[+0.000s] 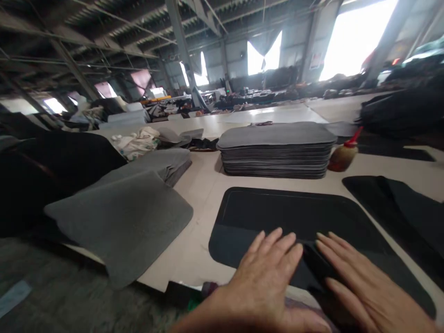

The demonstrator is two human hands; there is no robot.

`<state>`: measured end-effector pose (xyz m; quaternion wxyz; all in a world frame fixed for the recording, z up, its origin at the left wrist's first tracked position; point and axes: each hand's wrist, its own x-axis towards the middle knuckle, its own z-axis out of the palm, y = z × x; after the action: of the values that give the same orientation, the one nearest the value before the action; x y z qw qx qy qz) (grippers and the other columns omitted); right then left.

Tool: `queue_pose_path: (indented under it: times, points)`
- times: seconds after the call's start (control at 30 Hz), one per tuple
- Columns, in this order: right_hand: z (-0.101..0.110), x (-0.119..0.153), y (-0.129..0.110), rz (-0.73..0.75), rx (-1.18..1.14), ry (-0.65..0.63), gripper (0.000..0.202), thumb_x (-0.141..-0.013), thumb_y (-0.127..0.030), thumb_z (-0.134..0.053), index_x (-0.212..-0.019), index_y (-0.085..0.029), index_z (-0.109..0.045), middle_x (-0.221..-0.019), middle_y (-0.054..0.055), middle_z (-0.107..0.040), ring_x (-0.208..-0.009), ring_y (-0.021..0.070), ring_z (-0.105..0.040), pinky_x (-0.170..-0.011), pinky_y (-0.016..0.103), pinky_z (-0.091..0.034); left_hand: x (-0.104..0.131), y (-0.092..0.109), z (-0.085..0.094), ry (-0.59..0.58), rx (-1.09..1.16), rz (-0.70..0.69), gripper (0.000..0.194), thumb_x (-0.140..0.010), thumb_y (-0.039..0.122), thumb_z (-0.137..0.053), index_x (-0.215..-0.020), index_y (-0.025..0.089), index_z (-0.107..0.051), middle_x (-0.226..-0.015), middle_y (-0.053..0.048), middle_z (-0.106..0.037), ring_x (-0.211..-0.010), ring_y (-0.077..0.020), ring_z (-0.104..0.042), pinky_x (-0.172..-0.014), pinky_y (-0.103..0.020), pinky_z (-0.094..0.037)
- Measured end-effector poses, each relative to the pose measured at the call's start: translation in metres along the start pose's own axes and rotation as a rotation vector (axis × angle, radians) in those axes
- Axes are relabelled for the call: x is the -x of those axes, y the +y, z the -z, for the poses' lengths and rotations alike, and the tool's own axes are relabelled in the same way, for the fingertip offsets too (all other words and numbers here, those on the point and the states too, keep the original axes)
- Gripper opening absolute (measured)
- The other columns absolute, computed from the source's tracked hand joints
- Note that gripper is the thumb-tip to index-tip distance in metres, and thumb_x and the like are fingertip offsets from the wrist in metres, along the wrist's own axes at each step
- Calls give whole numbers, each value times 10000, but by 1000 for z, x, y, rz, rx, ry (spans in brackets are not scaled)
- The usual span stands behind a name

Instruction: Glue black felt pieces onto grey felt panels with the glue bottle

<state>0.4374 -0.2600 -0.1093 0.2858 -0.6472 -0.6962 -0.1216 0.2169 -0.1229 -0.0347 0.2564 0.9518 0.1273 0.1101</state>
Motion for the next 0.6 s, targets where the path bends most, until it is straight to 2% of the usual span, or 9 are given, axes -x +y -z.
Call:
queue_pose_path:
  times: [0.07,0.13,0.27,0.4,0.5,0.6]
  points:
    - [-6,-4,-4,139,151,-22,572,-1010,-408,-429,-1534,-185,-379,-1526,102,-427,-1318,315,-492,-1031,481,-432,-11,6,-11,-114,41,3,1032,-823,828,-477,-1575,209,-137,-1647,-73,-113,-1530,-257,-61,-1275,-501,-80]
    - [-13,-5,-9,229,280,-33,629,-1000,-426,-423,-1541,-114,-343,-1523,146,-417,-1303,334,-505,-1006,502,-434,-15,2,-20,-164,48,25,1100,-793,871,-421,-1575,174,-87,-1642,-97,-51,-1528,-271,-14,-1269,-525,-42]
    - [-16,4,-8,200,370,-65,713,-984,-528,-438,-1527,-74,-350,-1536,191,-376,-1319,367,-486,-1005,532,-440,-3,-20,-26,-196,-39,82,1213,-711,940,-397,-1565,140,-76,-1631,-115,17,-1525,-295,16,-1258,-545,-9]
    - [3,18,4,117,449,-68,790,-983,-586,-398,-1547,-43,-293,-1529,230,-366,-1298,391,-507,-952,553,-499,27,-50,-18,-188,-268,246,1322,-631,987,-458,-1564,114,-117,-1626,-156,11,-1516,-365,-30,-1241,-597,-114]
    - [19,29,12,52,537,-49,819,-981,-613,-361,-1522,1,-323,-1502,275,-380,-1258,421,-538,-872,560,-557,57,-78,-10,-107,-490,310,1275,-691,923,-527,-1570,99,-112,-1624,-190,-51,-1498,-404,-136,-1199,-608,-262]
    - [29,42,21,11,616,-39,825,-977,-627,-343,-1384,76,-488,-1460,331,-398,-1227,459,-551,-826,570,-589,83,-106,-2,100,-659,195,1245,-721,817,-631,-1584,132,-51,-1609,-202,-179,-1437,-403,-332,-1127,-546,-402]
